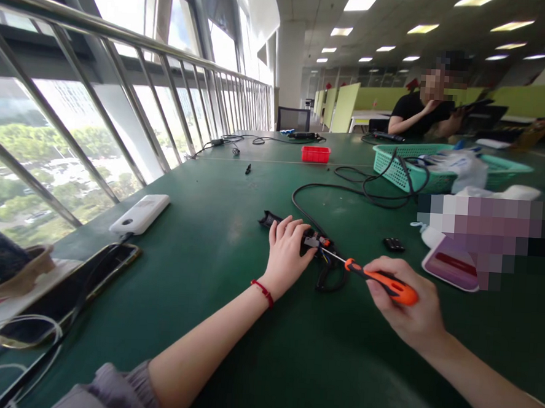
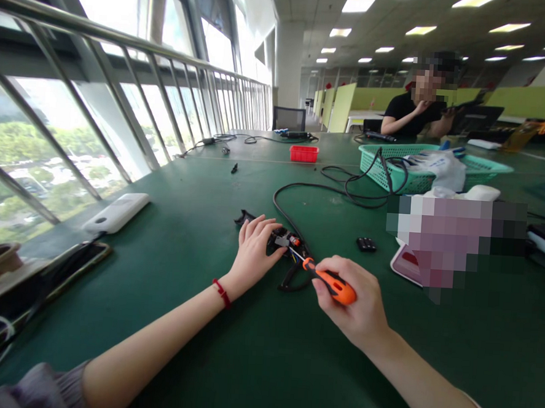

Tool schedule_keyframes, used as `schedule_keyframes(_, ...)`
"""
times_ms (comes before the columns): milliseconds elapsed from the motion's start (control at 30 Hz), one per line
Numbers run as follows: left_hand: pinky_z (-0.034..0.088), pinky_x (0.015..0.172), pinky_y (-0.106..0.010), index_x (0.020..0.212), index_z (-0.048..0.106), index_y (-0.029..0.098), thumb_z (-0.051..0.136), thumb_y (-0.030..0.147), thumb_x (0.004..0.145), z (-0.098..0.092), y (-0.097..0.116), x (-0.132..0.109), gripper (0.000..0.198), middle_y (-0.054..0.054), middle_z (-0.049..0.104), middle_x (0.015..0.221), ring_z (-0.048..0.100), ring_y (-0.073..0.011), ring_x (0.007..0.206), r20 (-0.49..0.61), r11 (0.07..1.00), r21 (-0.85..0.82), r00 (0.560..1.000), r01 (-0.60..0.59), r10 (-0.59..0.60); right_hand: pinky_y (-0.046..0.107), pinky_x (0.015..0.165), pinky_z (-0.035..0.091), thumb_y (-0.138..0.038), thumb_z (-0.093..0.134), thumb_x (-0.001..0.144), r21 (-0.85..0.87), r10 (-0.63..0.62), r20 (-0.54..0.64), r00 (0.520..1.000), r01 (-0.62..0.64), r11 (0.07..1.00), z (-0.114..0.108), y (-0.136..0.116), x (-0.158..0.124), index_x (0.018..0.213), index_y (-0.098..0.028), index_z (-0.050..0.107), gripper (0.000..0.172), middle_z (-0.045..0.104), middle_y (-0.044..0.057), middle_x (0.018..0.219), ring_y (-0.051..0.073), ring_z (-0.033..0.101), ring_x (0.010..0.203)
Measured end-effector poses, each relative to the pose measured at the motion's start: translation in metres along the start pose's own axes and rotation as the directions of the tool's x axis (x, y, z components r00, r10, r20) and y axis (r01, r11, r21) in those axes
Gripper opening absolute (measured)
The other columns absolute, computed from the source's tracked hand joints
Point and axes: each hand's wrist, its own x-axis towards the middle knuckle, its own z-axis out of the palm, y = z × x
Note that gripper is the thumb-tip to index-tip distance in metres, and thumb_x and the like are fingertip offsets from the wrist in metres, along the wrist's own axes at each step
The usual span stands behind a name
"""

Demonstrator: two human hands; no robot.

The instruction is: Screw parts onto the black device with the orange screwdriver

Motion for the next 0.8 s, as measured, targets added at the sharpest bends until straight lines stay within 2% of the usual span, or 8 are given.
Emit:
schedule_keyframes(100, 0.019, 0.109, -0.045, 0.110, 0.051, 0.024, 0.062, 0.031, 0.078, 0.000, -0.004, 0.000, 0.034, -0.002, 0.056, 0.119, 0.040, -0.0231, 0.122, 0.044, 0.999, -0.030, 0.999, 0.030, -0.028, 0.023, 0.051, 0.045, -0.024, 0.052, 0.083, 0.025, 0.046, -0.004, 0.999, -0.046, 0.999, 0.000, 0.001, -0.002, 0.086, -0.022, 0.053, 0.004, 0.061, 0.000, 0.072, 0.011, 0.057, 0.055)
schedule_keyframes(200, 0.015, 0.110, -0.047, 0.113, 0.050, 0.025, 0.061, 0.031, 0.079, -0.006, -0.010, 0.001, 0.036, -0.002, 0.056, 0.120, 0.041, -0.0222, 0.120, 0.090, 0.999, -0.035, 0.995, -0.039, 0.042, 0.022, 0.052, 0.045, -0.024, 0.052, 0.083, 0.043, 0.062, 0.008, 0.998, -0.062, 0.997, 0.001, 0.001, -0.003, 0.086, -0.022, 0.053, 0.004, 0.061, 0.000, 0.073, 0.010, 0.056, 0.055)
schedule_keyframes(300, 0.020, 0.109, -0.044, 0.117, 0.049, 0.025, 0.060, 0.027, 0.079, -0.010, -0.015, 0.001, 0.040, -0.002, 0.055, 0.121, 0.041, -0.0216, 0.119, 0.120, 0.995, -0.029, 0.988, -0.097, 0.100, 0.022, 0.052, 0.045, -0.024, 0.052, 0.084, 0.049, 0.074, 0.026, 0.997, -0.076, 0.996, 0.002, 0.001, -0.002, 0.086, -0.021, 0.053, 0.004, 0.060, 0.000, 0.073, 0.010, 0.056, 0.055)
schedule_keyframes(400, 0.024, 0.107, -0.041, 0.117, 0.049, 0.024, 0.059, 0.026, 0.079, -0.011, -0.017, 0.001, 0.039, -0.003, 0.054, 0.122, 0.041, -0.0218, 0.119, 0.124, 0.994, -0.019, 0.986, -0.109, 0.110, 0.021, 0.052, 0.045, -0.024, 0.052, 0.084, 0.058, 0.091, 0.044, 0.995, -0.093, 0.994, 0.003, 0.001, -0.002, 0.087, -0.021, 0.052, 0.004, 0.060, 0.000, 0.074, 0.010, 0.056, 0.056)
schedule_keyframes(633, 0.025, 0.107, -0.041, 0.119, 0.048, 0.023, 0.058, 0.028, 0.081, -0.008, -0.016, -0.001, 0.039, -0.004, 0.053, 0.123, 0.040, -0.0221, 0.120, 0.121, 0.993, -0.001, 0.985, -0.120, 0.119, 0.020, 0.055, 0.045, -0.021, 0.053, 0.083, 0.095, 0.135, 0.071, 0.988, -0.141, 0.985, 0.004, 0.000, -0.002, 0.087, -0.021, 0.053, 0.004, 0.058, -0.001, 0.074, 0.009, 0.055, 0.057)
schedule_keyframes(800, 0.024, 0.108, -0.041, 0.118, 0.049, 0.025, 0.058, 0.027, 0.082, -0.009, -0.017, -0.001, 0.037, -0.003, 0.052, 0.125, 0.039, -0.0222, 0.122, 0.130, 0.992, 0.006, 0.984, -0.126, 0.124, 0.018, 0.048, 0.043, -0.021, 0.055, 0.082, 0.085, 0.170, 0.067, 0.983, -0.175, 0.981, 0.004, -0.002, 0.000, 0.085, -0.021, 0.054, 0.004, 0.058, -0.003, 0.070, 0.007, 0.053, 0.051)
